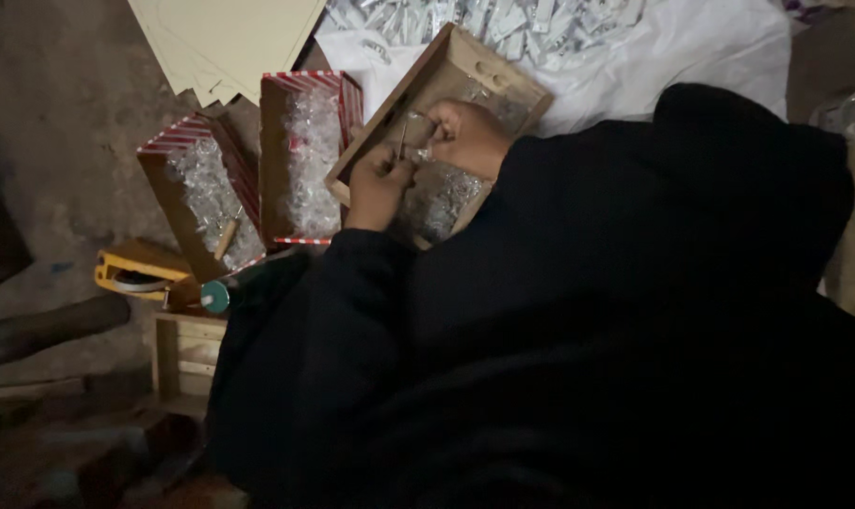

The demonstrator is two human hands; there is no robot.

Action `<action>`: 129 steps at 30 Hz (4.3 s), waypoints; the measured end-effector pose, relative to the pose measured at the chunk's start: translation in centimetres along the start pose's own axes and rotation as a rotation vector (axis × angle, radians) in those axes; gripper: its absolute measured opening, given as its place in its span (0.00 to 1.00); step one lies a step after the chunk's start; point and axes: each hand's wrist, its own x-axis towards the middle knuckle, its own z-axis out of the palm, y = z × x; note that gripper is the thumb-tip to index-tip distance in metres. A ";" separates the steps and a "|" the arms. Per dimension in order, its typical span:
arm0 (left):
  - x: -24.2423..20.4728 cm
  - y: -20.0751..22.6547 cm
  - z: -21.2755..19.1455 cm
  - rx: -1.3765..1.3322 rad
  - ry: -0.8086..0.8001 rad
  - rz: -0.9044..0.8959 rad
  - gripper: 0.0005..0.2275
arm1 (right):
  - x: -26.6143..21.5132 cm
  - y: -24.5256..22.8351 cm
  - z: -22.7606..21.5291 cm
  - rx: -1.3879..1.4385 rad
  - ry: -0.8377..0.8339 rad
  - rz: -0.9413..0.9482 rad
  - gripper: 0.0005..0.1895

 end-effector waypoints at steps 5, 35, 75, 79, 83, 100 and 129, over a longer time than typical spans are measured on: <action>-0.2 0.0 -0.1 -0.011 0.000 0.014 0.03 | -0.3 -0.9 -0.1 0.006 -0.004 -0.020 0.08; -0.8 2.2 1.3 0.308 0.213 0.247 0.08 | 0.7 2.7 -0.7 -0.374 -0.050 -0.076 0.12; -2.7 7.0 3.0 0.695 0.094 0.058 0.13 | 3.8 7.4 -1.4 0.081 0.166 0.190 0.16; -2.6 7.2 3.3 0.788 0.058 -0.048 0.13 | 3.2 6.4 -0.6 -0.112 0.200 0.105 0.13; -2.6 6.9 3.5 0.763 0.090 0.022 0.13 | 1.7 5.6 0.2 -0.349 0.163 0.034 0.09; -1.2 3.3 4.3 0.918 0.160 0.035 0.13 | 2.5 8.0 3.6 -0.054 0.284 -0.183 0.10; 1.2 2.9 -3.4 0.907 0.479 -0.023 0.10 | -0.9 3.0 2.4 -0.538 -0.270 -0.297 0.15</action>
